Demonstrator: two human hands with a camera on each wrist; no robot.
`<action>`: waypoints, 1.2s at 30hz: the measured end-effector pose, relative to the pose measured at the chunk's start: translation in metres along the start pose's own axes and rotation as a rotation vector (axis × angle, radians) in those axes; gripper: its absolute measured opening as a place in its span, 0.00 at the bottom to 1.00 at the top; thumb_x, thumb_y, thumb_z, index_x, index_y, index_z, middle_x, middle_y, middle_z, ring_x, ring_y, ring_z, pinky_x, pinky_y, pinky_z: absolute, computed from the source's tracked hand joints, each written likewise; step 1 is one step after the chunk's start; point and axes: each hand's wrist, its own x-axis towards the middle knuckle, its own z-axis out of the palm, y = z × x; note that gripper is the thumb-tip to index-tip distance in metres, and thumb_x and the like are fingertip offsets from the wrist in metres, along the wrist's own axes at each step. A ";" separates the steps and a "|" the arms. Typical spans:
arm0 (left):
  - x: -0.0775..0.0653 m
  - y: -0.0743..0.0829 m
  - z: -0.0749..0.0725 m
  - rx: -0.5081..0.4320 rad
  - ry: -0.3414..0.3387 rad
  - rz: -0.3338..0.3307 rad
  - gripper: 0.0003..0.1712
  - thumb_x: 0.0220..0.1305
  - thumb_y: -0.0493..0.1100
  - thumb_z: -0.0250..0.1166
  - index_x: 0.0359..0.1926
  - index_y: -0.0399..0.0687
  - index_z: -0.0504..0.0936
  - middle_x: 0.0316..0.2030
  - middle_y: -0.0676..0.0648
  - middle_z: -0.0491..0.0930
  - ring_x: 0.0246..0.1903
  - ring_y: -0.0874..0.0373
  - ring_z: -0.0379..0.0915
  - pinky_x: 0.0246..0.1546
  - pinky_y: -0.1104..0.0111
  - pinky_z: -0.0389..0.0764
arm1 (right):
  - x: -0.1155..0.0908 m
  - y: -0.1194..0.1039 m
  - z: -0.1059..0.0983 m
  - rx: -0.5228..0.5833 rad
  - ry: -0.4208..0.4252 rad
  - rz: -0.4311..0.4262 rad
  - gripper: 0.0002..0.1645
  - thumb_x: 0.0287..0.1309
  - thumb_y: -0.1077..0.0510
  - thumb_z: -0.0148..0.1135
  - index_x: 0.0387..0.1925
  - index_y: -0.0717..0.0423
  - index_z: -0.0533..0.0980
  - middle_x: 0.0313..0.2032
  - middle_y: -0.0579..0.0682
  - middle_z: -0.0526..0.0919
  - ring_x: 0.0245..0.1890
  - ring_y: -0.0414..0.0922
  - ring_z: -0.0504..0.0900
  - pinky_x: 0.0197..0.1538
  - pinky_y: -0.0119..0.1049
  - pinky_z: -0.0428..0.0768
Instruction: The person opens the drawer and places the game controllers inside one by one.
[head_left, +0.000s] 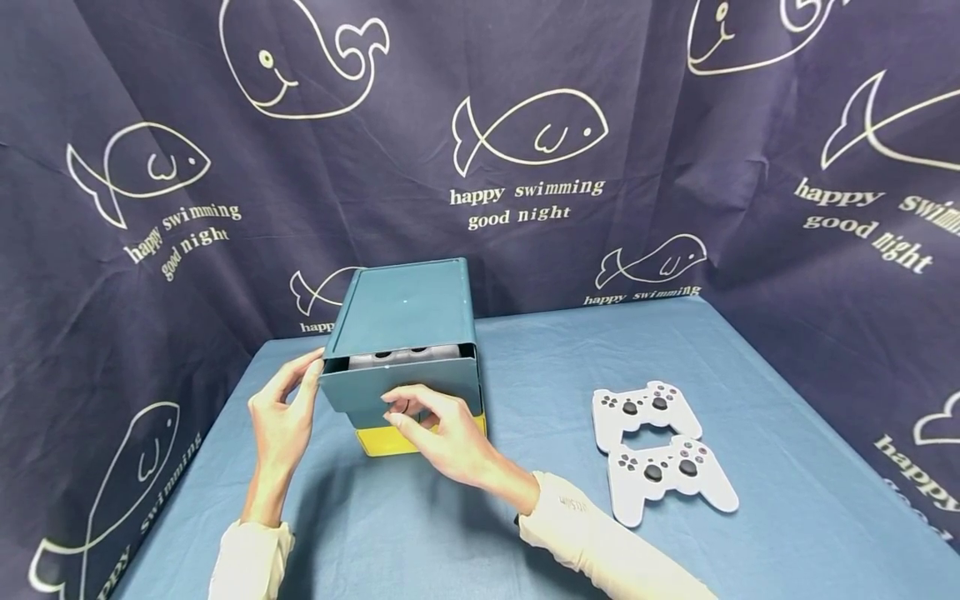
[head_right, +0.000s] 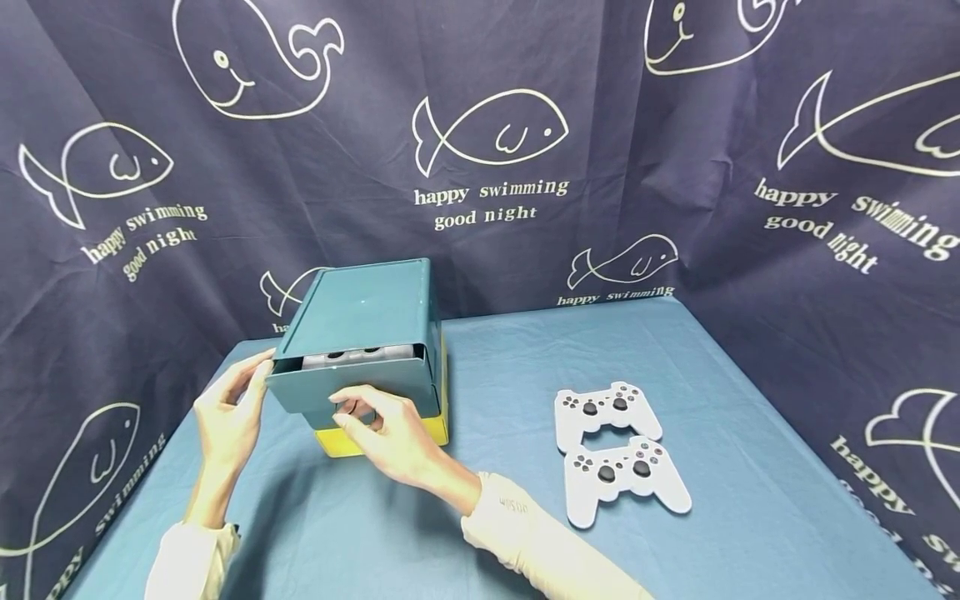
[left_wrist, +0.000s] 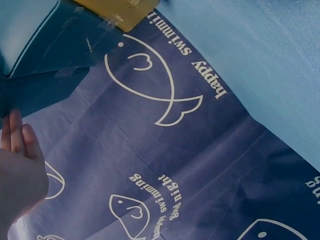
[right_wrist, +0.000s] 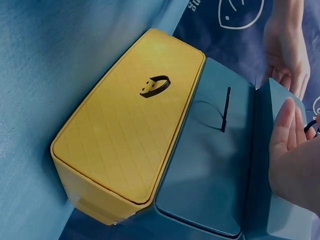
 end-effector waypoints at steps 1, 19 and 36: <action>0.000 0.000 0.000 0.003 -0.001 -0.002 0.13 0.71 0.34 0.67 0.53 0.43 0.89 0.46 0.41 0.88 0.42 0.72 0.82 0.47 0.79 0.77 | 0.000 0.001 0.000 0.002 0.002 -0.001 0.14 0.72 0.58 0.64 0.56 0.57 0.82 0.41 0.47 0.85 0.43 0.38 0.81 0.41 0.35 0.83; -0.002 -0.001 0.001 -0.040 0.005 0.010 0.13 0.68 0.29 0.67 0.52 0.38 0.89 0.45 0.39 0.88 0.43 0.71 0.82 0.48 0.78 0.76 | 0.012 0.009 0.000 0.031 0.044 0.032 0.14 0.71 0.61 0.64 0.55 0.57 0.82 0.40 0.46 0.83 0.35 0.38 0.82 0.35 0.34 0.83; -0.002 -0.003 0.001 -0.015 0.001 0.001 0.14 0.68 0.28 0.66 0.53 0.39 0.89 0.46 0.41 0.88 0.42 0.73 0.82 0.48 0.78 0.77 | 0.016 0.011 0.000 0.057 0.068 0.056 0.15 0.70 0.61 0.65 0.55 0.58 0.82 0.42 0.47 0.83 0.38 0.38 0.82 0.33 0.32 0.81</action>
